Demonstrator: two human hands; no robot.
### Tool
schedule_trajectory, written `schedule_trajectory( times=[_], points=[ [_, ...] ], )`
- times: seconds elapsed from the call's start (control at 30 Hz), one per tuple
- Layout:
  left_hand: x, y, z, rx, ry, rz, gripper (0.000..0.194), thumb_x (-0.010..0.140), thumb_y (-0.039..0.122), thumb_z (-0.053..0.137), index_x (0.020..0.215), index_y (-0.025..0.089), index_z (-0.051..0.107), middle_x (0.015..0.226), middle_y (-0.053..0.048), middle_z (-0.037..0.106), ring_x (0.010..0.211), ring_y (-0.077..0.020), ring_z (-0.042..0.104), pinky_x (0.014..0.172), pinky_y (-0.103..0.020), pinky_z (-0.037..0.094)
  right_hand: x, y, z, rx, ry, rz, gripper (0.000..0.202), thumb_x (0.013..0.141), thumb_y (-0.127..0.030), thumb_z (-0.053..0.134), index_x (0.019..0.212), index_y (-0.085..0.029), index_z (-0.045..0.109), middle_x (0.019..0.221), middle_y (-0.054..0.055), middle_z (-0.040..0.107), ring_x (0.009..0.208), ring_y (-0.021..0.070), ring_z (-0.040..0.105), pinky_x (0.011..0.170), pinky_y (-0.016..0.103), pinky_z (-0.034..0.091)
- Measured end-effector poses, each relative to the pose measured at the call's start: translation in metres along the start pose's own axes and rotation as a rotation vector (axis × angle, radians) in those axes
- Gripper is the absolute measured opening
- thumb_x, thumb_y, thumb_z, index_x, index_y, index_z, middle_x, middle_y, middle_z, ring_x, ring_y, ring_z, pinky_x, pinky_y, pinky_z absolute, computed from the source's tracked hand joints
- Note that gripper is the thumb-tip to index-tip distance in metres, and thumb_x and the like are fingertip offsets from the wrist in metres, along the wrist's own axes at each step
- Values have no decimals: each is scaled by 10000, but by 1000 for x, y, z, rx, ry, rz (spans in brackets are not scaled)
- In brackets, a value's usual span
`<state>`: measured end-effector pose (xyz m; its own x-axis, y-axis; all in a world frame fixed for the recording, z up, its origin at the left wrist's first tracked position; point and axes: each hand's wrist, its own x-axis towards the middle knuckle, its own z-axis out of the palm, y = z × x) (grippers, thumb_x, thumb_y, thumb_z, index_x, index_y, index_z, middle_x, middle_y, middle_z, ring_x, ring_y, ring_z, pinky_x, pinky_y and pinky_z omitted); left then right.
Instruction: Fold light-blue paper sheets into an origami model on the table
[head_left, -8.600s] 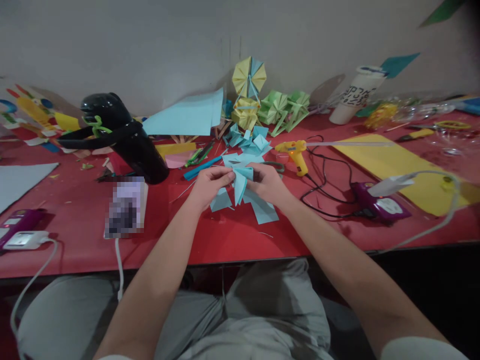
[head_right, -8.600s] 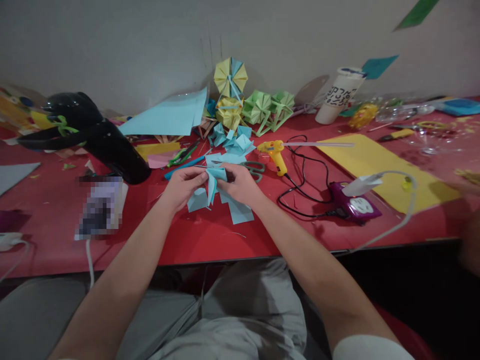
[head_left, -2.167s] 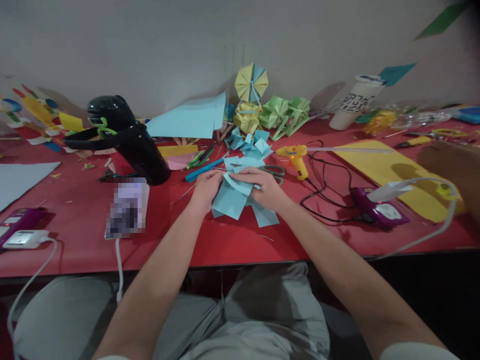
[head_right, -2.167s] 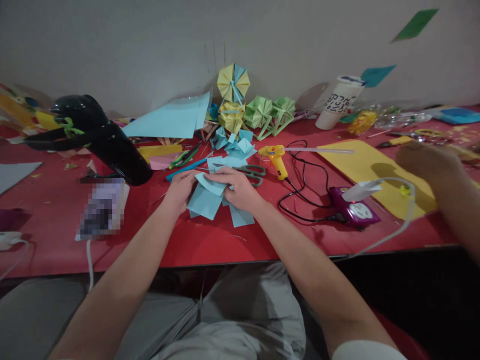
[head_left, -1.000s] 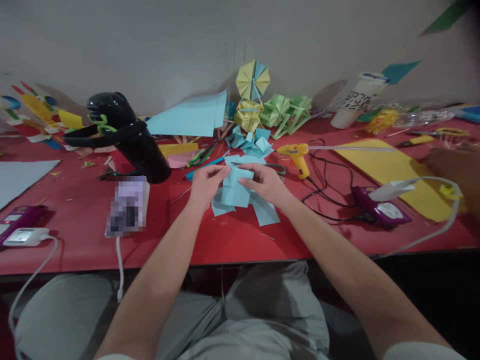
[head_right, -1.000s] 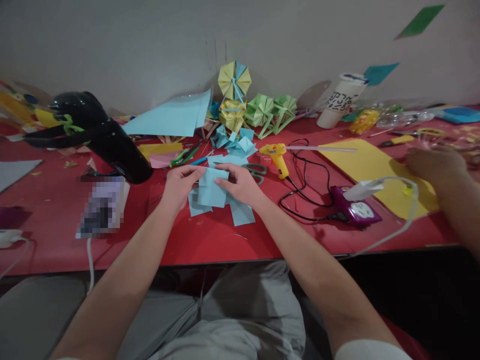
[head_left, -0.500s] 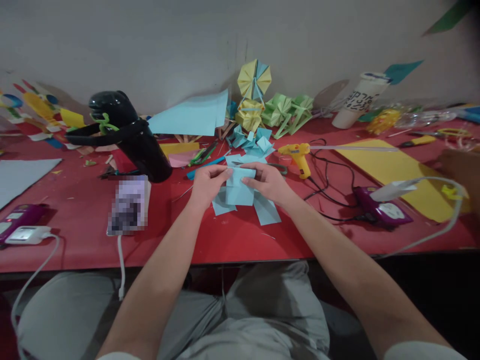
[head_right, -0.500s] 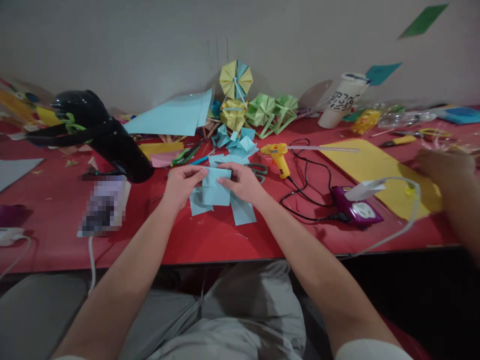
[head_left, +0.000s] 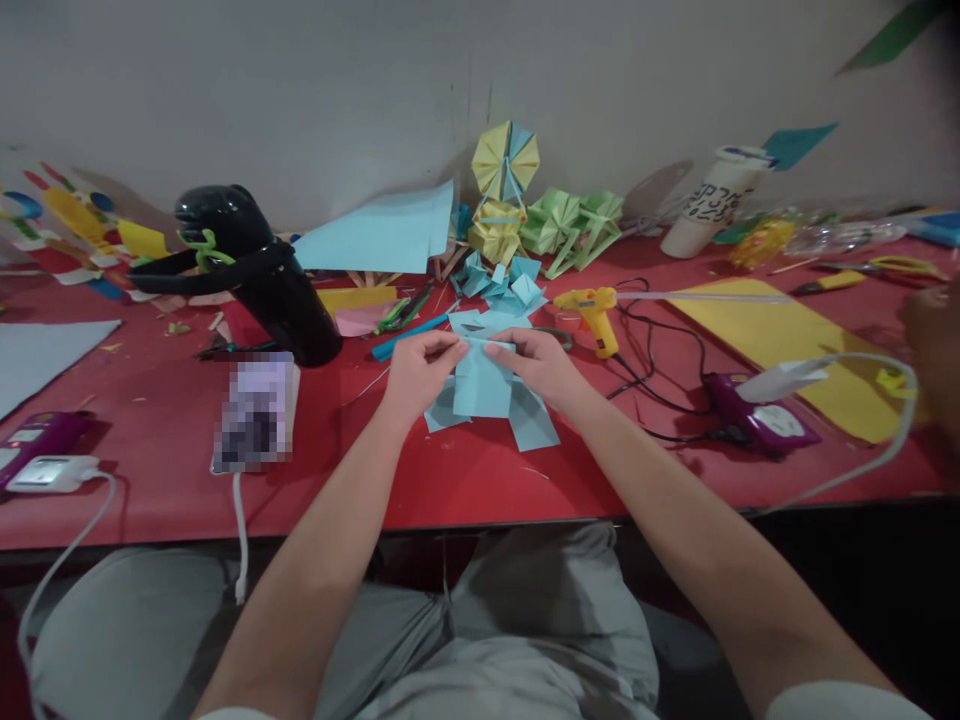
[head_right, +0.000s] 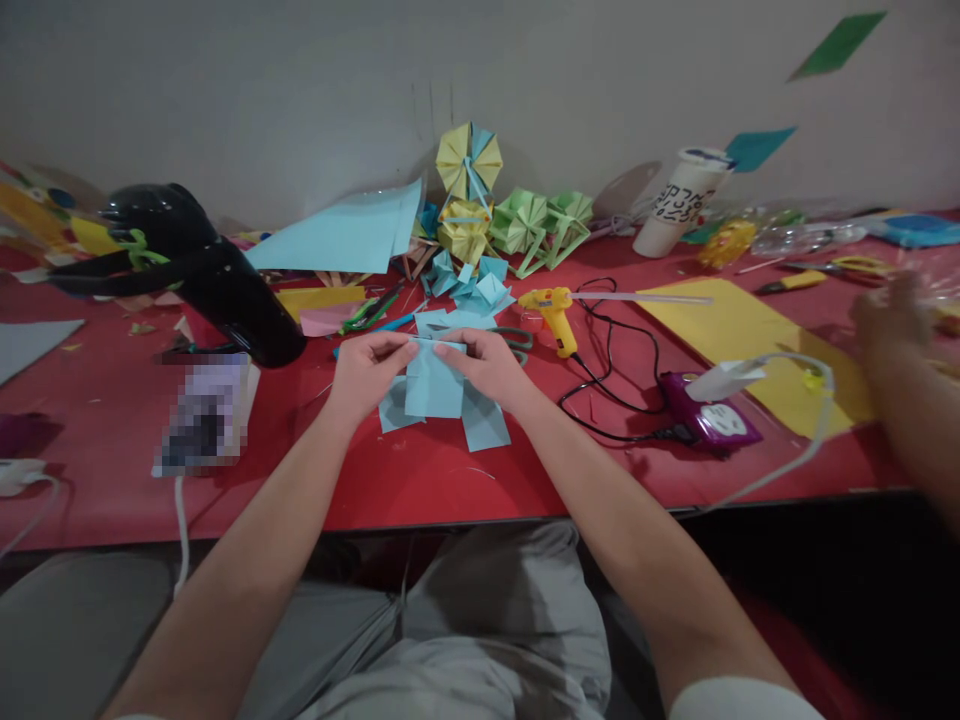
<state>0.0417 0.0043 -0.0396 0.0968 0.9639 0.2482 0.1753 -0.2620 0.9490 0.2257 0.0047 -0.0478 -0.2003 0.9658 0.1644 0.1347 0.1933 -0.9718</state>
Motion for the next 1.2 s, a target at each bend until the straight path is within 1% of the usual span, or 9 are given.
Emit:
schedule_trajectory(
  times=[0.07, 0.27, 0.4, 0.53, 0.67, 0.8, 0.97, 1.2],
  points=[
    [0, 0, 1, -1, -10, 8, 256, 716, 397, 712, 804, 157, 719, 746, -43, 694, 660, -140, 593, 634, -264, 491, -1, -2, 0, 0, 22, 2, 366, 723, -498, 703, 846, -156, 666, 591, -39, 501, 513, 73, 377, 478, 232, 305],
    [0, 0, 2, -29, -25, -17, 272, 699, 405, 727, 797, 152, 699, 735, -37, 684, 632, -128, 574, 612, -263, 497, -1, -3, 0, 1, 53, -6, 351, 706, -503, 715, 795, -167, 668, 622, -22, 540, 540, 86, 406, 496, 239, 312],
    [-1, -1, 4, -19, -78, 11, 261, 713, 397, 716, 792, 149, 687, 728, -40, 674, 629, -126, 570, 604, -257, 484, -1, -3, 1, -54, 19, -69, 339, 727, -498, 705, 776, -165, 675, 691, -1, 594, 586, 96, 438, 542, 251, 338],
    [-2, 0, 5, -23, -145, 9, 243, 720, 391, 700, 769, 155, 671, 721, -37, 655, 638, -126, 568, 611, -257, 484, -1, -3, 0, -110, -7, -118, 338, 743, -504, 692, 743, -168, 665, 701, 10, 617, 637, 117, 485, 598, 261, 381],
    [-3, 3, 4, -20, -167, 3, 219, 729, 384, 691, 736, 168, 658, 693, -22, 628, 634, -124, 555, 602, -253, 477, -1, -1, -2, -138, -35, -163, 315, 758, -483, 687, 737, -169, 668, 700, 16, 633, 657, 128, 512, 632, 271, 404],
    [-3, 4, 3, 19, -151, 22, 236, 739, 401, 690, 696, 170, 668, 651, -21, 618, 602, -125, 546, 572, -253, 466, -1, 0, -3, -156, -37, -149, 331, 747, -496, 692, 732, -165, 690, 673, 17, 629, 621, 122, 492, 596, 270, 388],
    [-2, 3, 2, -5, -138, -25, 264, 717, 431, 720, 705, 169, 686, 636, -18, 620, 586, -128, 561, 555, -256, 487, -1, 1, -4, -191, -14, -116, 372, 745, -531, 687, 757, -161, 723, 642, 15, 619, 589, 115, 473, 565, 265, 373],
    [-2, 4, 1, -57, -172, -113, 269, 694, 434, 746, 730, 171, 708, 635, -20, 625, 590, -127, 572, 555, -254, 502, -1, 1, -6, -198, -11, -127, 377, 749, -530, 684, 762, -157, 731, 645, 16, 626, 586, 113, 474, 552, 260, 364]
  ],
)
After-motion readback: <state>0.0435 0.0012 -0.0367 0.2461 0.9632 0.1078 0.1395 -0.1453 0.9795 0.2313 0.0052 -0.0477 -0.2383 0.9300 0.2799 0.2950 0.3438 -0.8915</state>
